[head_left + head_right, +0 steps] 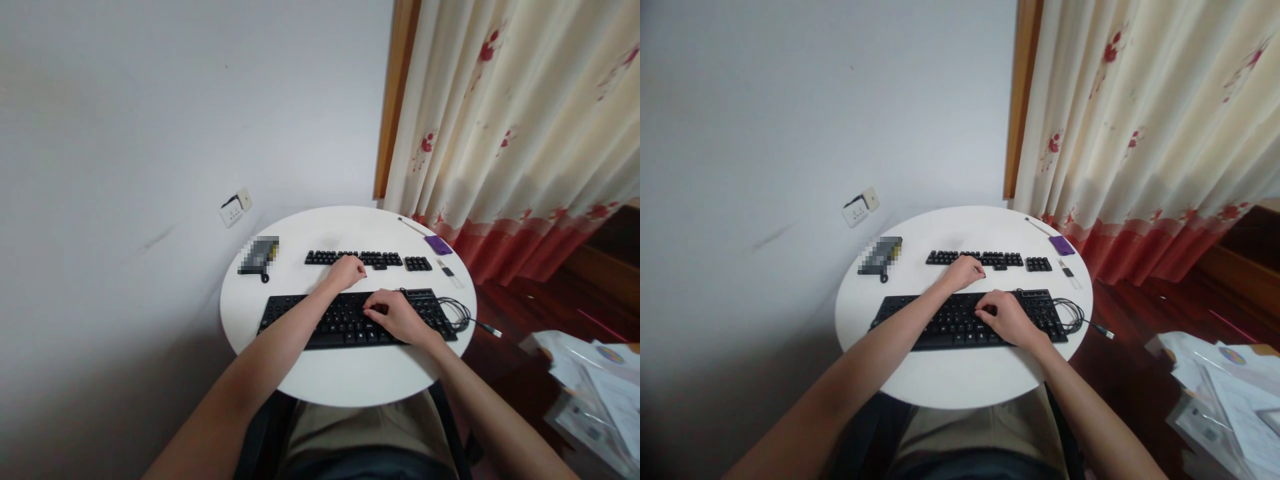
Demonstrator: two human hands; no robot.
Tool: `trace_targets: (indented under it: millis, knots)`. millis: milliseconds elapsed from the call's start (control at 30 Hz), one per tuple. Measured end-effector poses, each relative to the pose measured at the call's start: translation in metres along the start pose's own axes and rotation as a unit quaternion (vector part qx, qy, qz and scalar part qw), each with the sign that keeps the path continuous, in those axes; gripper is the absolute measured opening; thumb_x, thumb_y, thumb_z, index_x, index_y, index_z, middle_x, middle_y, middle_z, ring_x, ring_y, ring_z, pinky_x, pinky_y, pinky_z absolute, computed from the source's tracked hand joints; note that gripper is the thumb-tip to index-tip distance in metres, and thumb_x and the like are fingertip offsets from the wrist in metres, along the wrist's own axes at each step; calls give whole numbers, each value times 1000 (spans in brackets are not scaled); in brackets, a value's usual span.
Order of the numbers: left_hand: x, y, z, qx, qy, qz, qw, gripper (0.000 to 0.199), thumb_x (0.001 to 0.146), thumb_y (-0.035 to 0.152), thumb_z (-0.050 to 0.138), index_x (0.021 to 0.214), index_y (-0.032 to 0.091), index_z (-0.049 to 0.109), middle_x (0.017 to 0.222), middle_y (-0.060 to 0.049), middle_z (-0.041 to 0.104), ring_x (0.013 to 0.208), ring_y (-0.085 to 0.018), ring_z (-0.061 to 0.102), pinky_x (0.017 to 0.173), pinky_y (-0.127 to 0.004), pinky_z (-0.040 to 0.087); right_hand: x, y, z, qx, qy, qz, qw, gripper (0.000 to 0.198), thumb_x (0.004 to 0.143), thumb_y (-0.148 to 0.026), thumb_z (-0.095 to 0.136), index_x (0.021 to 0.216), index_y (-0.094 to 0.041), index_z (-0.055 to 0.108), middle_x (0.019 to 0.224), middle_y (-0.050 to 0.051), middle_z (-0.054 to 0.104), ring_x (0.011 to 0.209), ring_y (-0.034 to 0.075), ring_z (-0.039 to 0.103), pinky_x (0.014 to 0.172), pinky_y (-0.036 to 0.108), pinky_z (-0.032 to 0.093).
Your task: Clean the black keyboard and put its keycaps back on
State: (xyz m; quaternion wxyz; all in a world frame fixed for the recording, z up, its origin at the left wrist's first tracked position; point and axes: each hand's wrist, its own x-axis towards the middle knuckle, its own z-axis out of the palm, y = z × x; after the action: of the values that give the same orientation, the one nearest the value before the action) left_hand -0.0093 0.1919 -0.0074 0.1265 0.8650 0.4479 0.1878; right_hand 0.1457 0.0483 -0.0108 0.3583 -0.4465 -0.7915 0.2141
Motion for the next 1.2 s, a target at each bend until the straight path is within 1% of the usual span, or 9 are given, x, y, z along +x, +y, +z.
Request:
trace_targets:
  millis: [133, 400, 500, 633, 767, 867, 1033, 1100, 1200]
  knots:
    - [1, -3, 1, -19, 0, 2, 1000, 10, 80, 22, 72, 83, 22, 80, 86, -5, 78, 85, -19, 70, 83, -27, 52, -3, 2, 3, 21, -6, -17, 1000, 6, 87, -19, 68, 87, -20, 74, 87, 4, 72, 81, 17, 63, 76, 29, 48]
    - [3, -2, 2, -46, -6, 14, 999, 10, 77, 21, 73, 83, 19, 81, 81, -4, 77, 79, -18, 70, 80, -27, 52, -5, 1, 3, -6, -17, -67, 998, 6, 89, -19, 67, 88, -20, 73, 88, 5, 71, 84, 18, 63, 80, 31, 49]
    - [3, -1, -11, -53, -5, 23, 998, 11, 78, 21, 72, 84, 18, 80, 83, -4, 77, 78, -17, 69, 77, -26, 52, -5, 2, 4, -8, -23, -96, 995, 8, 90, -18, 65, 89, -20, 73, 90, 6, 71, 87, 18, 63, 83, 32, 49]
    - [-5, 4, -45, -56, -10, 50, 997, 12, 80, 19, 70, 87, 17, 79, 84, -3, 77, 76, -16, 67, 75, -25, 50, -5, 4, 5, -15, -37, -114, 993, 11, 91, -17, 62, 88, -19, 73, 94, 7, 71, 91, 19, 64, 85, 32, 50]
    - [-31, 16, -75, -40, -16, 76, 996, 11, 81, 24, 71, 87, 20, 79, 88, -2, 77, 79, -16, 66, 79, -26, 48, -6, -1, 3, -41, -43, -100, 993, 11, 92, -19, 61, 89, -20, 72, 95, 6, 71, 92, 18, 63, 86, 32, 49]
    - [-62, 26, -82, -15, -17, 95, 995, 11, 81, 27, 71, 88, 22, 78, 86, -1, 75, 80, -17, 64, 78, -27, 46, -7, -5, 1, -51, -40, -85, 994, 15, 94, -21, 59, 86, -20, 71, 95, 5, 70, 92, 18, 63, 86, 31, 49]
    - [-110, 30, -69, -67, -61, 57, 994, 10, 82, 26, 71, 90, 23, 77, 84, 0, 73, 75, -14, 62, 72, -24, 46, -7, -7, -1, -55, -49, -81, 994, 17, 94, -20, 57, 84, -20, 71, 95, 5, 70, 92, 18, 63, 86, 30, 49]
    - [-119, 27, -62, -89, -69, 38, 993, 10, 82, 26, 71, 90, 23, 77, 84, 0, 73, 75, -14, 62, 72, -24, 47, -7, -6, 0, -56, -49, -79, 994, 17, 94, -21, 57, 84, -20, 71, 95, 5, 70, 91, 18, 63, 85, 30, 48]
    - [-123, 23, -52, -108, -69, 23, 992, 10, 81, 25, 72, 89, 23, 77, 83, 0, 72, 75, -15, 62, 73, -24, 47, -7, -4, 0, -55, -46, -74, 995, 17, 94, -22, 57, 84, -20, 71, 94, 5, 69, 91, 18, 63, 85, 30, 48]
